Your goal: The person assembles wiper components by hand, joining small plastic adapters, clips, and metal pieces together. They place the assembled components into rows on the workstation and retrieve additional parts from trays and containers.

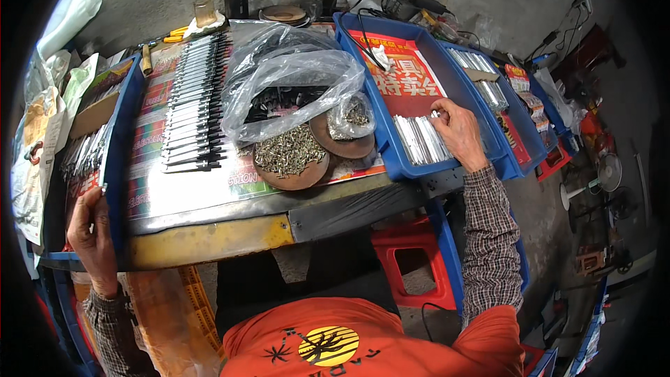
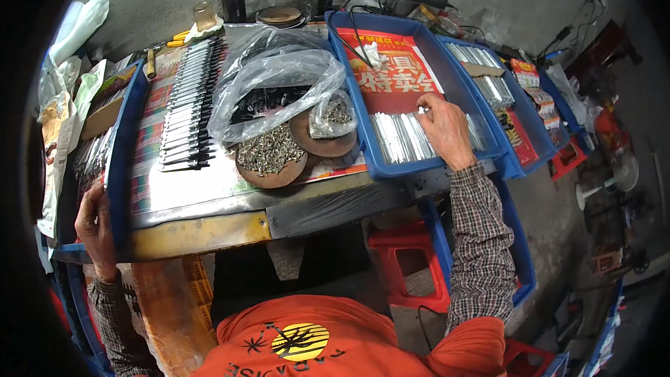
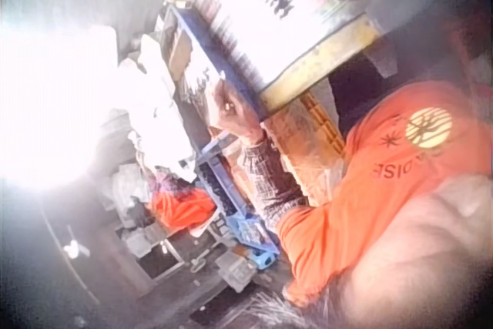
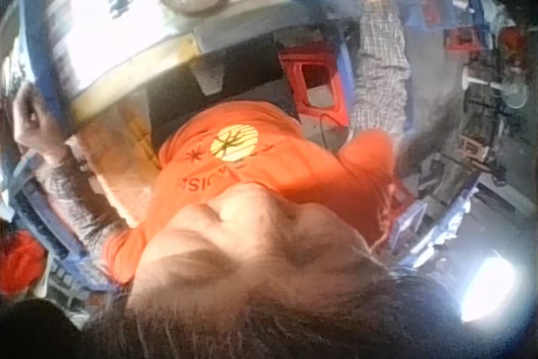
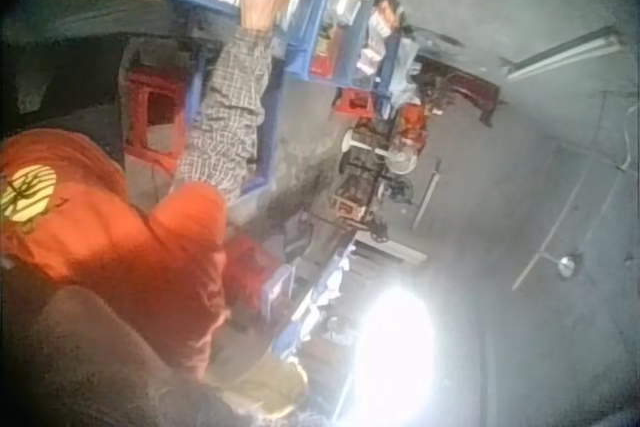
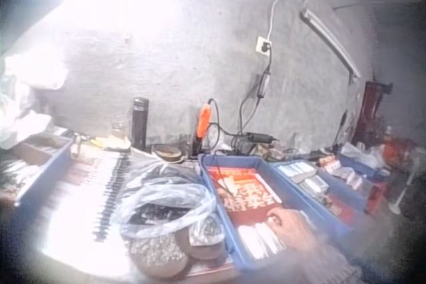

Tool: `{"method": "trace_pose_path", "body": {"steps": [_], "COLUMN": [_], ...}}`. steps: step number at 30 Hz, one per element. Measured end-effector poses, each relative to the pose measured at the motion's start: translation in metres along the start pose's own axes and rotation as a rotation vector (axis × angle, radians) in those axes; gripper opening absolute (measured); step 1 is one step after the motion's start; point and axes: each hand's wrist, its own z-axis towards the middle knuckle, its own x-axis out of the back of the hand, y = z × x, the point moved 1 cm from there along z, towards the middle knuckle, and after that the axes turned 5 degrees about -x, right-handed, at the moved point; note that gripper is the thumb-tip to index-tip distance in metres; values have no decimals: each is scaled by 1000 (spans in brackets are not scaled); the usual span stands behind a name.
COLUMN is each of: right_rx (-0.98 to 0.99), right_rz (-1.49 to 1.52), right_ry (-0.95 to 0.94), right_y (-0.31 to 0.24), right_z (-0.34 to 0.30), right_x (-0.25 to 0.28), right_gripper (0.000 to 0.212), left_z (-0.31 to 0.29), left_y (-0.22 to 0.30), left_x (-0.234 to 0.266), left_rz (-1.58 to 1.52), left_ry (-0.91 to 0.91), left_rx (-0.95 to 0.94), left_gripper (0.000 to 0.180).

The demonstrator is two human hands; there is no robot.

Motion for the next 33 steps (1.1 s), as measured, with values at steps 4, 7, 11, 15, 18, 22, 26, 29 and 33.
{"method": "trace_pose_path", "body": {"steps": [4,7,11,15,18,22,26,29,33], "right_rx": [-41,-93,-131,69,157,141,-7,-63,19], "right_rz": [37,51,104,245,295,535,951,1109,1178], "right_ry": [32,40,42,289,272,-3,-378,-577,-641], "right_y": [4,7,5,-38,-88,-118,-144,-163,-183], "right_z": [-3,-8,-21,-48,-77,-114,-140,-154,-167], "right_x": [-1,1,8,22,31,28,-5,-21,-39], "right_gripper": [27,28,28,13,7,8,6,10,31], "left_z": [-8,-17,-20,-32,-39,-45,-58,-67,-72], "left_y": [26,37,68,88,110,139,153,157,160], "left_x": [-13,-21,-28,-38,-53,-71,-85,-89,-91], "left_rz": [-63,-121,-141,-398,-541,-836,-1047,-1120,-1203], "left_ry": [-37,-52,-54,-134,-174,-277,-370,-406,-451], "left_rx": [24,80,18,223,266,427,540,592,631], "left_gripper": [14,11,11,12,13,13,12,11,9]}}
